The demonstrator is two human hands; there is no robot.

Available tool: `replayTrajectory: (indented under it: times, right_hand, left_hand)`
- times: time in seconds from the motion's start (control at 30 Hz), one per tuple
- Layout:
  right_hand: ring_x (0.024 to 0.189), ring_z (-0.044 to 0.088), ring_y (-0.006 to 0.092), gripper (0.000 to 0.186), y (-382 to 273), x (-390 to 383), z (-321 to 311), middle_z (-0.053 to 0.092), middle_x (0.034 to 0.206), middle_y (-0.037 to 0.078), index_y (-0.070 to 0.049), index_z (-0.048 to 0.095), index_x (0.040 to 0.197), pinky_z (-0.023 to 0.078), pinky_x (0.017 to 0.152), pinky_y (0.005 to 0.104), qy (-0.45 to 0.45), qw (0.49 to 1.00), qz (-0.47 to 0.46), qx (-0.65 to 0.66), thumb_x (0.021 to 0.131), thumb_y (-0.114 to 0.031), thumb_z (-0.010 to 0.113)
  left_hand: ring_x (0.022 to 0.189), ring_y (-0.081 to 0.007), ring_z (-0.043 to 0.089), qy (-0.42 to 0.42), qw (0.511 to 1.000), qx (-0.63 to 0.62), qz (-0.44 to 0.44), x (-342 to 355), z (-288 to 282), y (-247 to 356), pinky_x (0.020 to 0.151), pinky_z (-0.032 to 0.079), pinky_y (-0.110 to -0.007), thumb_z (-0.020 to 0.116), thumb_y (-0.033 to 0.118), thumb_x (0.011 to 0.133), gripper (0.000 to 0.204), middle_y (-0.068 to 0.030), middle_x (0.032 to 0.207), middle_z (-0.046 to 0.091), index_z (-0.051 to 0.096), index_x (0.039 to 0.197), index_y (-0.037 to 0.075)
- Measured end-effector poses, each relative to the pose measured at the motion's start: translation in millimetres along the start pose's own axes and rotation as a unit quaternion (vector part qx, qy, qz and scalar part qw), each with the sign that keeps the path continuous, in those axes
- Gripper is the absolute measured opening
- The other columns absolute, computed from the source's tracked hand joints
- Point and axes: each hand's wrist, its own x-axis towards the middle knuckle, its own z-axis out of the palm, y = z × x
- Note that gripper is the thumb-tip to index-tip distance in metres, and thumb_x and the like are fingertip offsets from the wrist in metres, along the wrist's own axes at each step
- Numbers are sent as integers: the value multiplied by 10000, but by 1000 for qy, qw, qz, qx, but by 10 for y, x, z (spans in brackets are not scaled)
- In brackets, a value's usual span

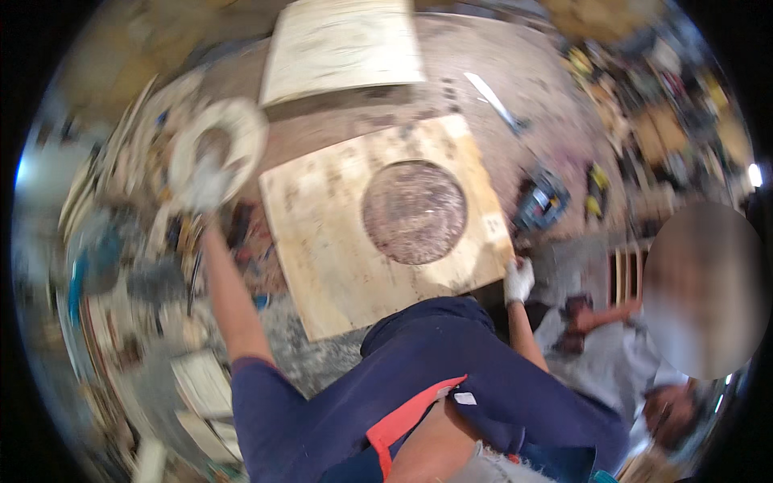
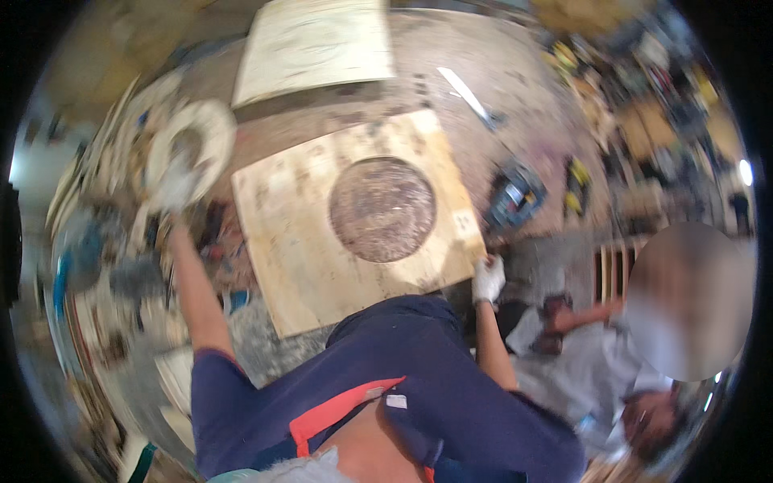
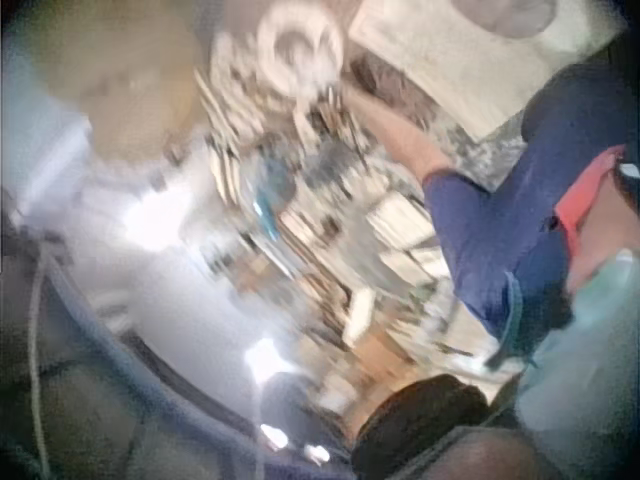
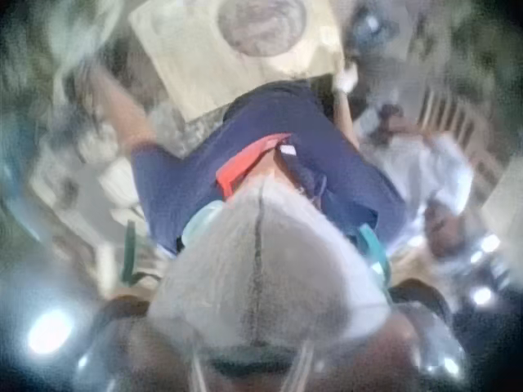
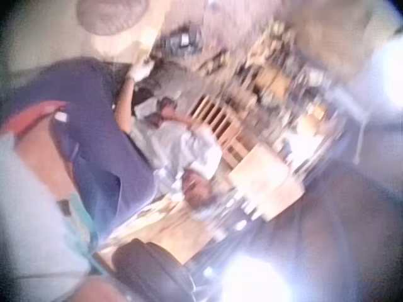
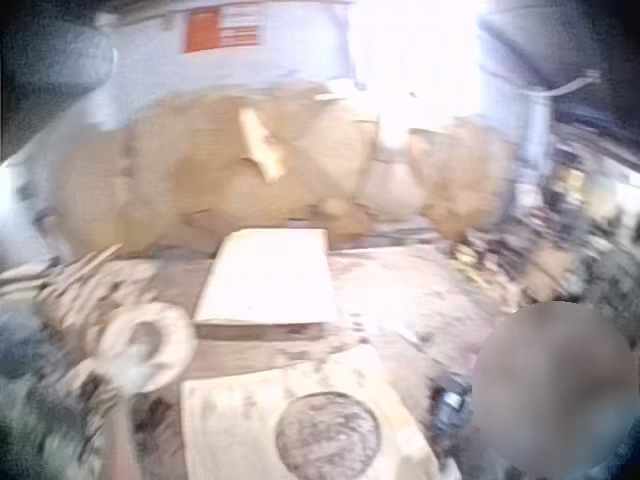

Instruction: The person uses a jigsaw to cut a circular shape from a plywood sheet, then uses a cordless drill to fasten screws into a wooden frame. The person handles the plywood and frame, and uses power tools throughout.

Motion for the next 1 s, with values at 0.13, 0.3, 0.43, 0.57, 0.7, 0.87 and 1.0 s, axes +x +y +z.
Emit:
replayTrajectory:
  times: [0.13,0.3,0.43,0.57,0.7,0.87,1.0]
  right_hand:
    - [1041,664,358,518,32,-123,31,683,1081,218,-19,626,1134,508,929,419,12,989,32,-145,784,-392,711]
    - [1136,619,364,631,306,-143,135,617,1255,234,-38,569,1255,486,961,440,68,978,174,-98,808,-463,701]
    - [1114,625,335,543,489,-78,362,646,1219,170,-54,596,1233,501,988,464,-121,779,431,439,897,-477,647]
    - [1032,656,329,417,512,-162,472,672,1158,127,-92,616,1205,526,955,515,-161,695,375,592,940,-414,627]
    - [1036,651,244,365,379,-172,280,678,1132,74,-75,621,1193,529,946,399,-157,785,248,545,887,-262,691]
    - [950,637,159,289,-258,108,-118,682,1044,37,-16,670,1111,502,902,306,-235,797,77,551,844,-124,693]
    - [923,650,188,390,-923,746,-338,669,1081,85,10,622,1169,533,851,322,-222,845,25,485,823,-153,703]
  left_hand:
    - [840,-309,647,311,848,414,113,-401,276,-523,760,530,-409,737,305,863,433,-162,978,665,632,1138,-12]
    - [772,-405,599,179,965,-52,-182,-1900,1411,-492,712,468,-471,577,453,995,506,-235,854,646,574,891,-42]
    - [841,-416,650,-98,913,-23,-395,-3030,2155,-396,695,495,-503,535,562,973,605,-243,1013,690,619,1154,-9]
    - [902,-356,679,-83,914,-221,-330,-3428,2356,-305,734,513,-470,473,561,1004,673,-231,1151,685,582,1299,-33]
    - [952,-289,667,-30,849,-350,-394,-3357,2124,-258,799,523,-412,431,582,1017,718,-209,1189,681,573,1319,-54]
    - [1111,-280,569,45,796,-446,-407,-3205,2114,59,980,456,-395,432,575,1025,778,-213,1343,575,479,1374,-119]
    - [1138,-281,571,47,585,-698,-411,-3087,2163,472,972,464,-391,399,515,1057,686,-184,1359,564,480,1384,-82]
